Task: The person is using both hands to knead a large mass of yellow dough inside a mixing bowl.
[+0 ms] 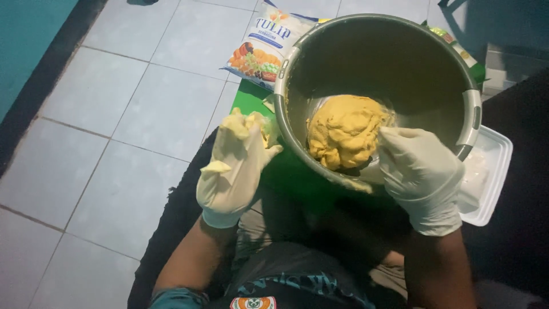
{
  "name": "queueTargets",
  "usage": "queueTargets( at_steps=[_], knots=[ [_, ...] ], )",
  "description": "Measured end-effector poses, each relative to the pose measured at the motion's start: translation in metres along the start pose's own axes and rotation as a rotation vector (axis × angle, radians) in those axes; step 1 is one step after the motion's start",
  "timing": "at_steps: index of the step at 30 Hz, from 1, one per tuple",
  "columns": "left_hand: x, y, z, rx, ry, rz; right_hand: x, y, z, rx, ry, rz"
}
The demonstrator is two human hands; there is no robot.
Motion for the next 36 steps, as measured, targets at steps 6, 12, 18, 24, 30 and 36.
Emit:
queueTargets(
  at_steps=[6, 12, 18, 24, 30, 36],
  knots=[
    [-0.006, -0.047, -0.034, 0.168, 0.111, -0.285, -0.012, -0.022, -0.004, -0.258, -0.427, -0.222],
    [-0.057, -0.096, -0.092, 0.302, 0.303, -0.364, -0.001, -0.068, -0.013, -0.12, -0.338, 0.0],
    [-0.09, -0.106, -0.12, 0.422, 0.157, -0.064, -0.034, -0.045, 0.037, -0.427, -0.313, 0.025],
    [-0.073, -0.107, -0.123, 0.352, 0.022, -0.184, -0.011, -0.058, 0.024, -0.419, -0.475, 0.118],
    [-0.067, -0.109, -0.126, 0.288, -0.077, -0.185, -0.016, -0.063, -0.014, 0.029, -0.166, 0.125],
    [-0.074, -0.124, -0.127, 0.286, -0.062, -0.214, 0.003, -0.08, -0.044, 0.188, -0.253, 0.092]
  ],
)
Point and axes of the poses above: each hand's wrist, its own y-axis away from the middle knuckle, its own x-axis out of the back of the hand, z = x × y, the point moved 6 cm from there along -y, towards the middle knuckle, and after that the axes turned 4 degrees about -y, right-handed, at the moved point
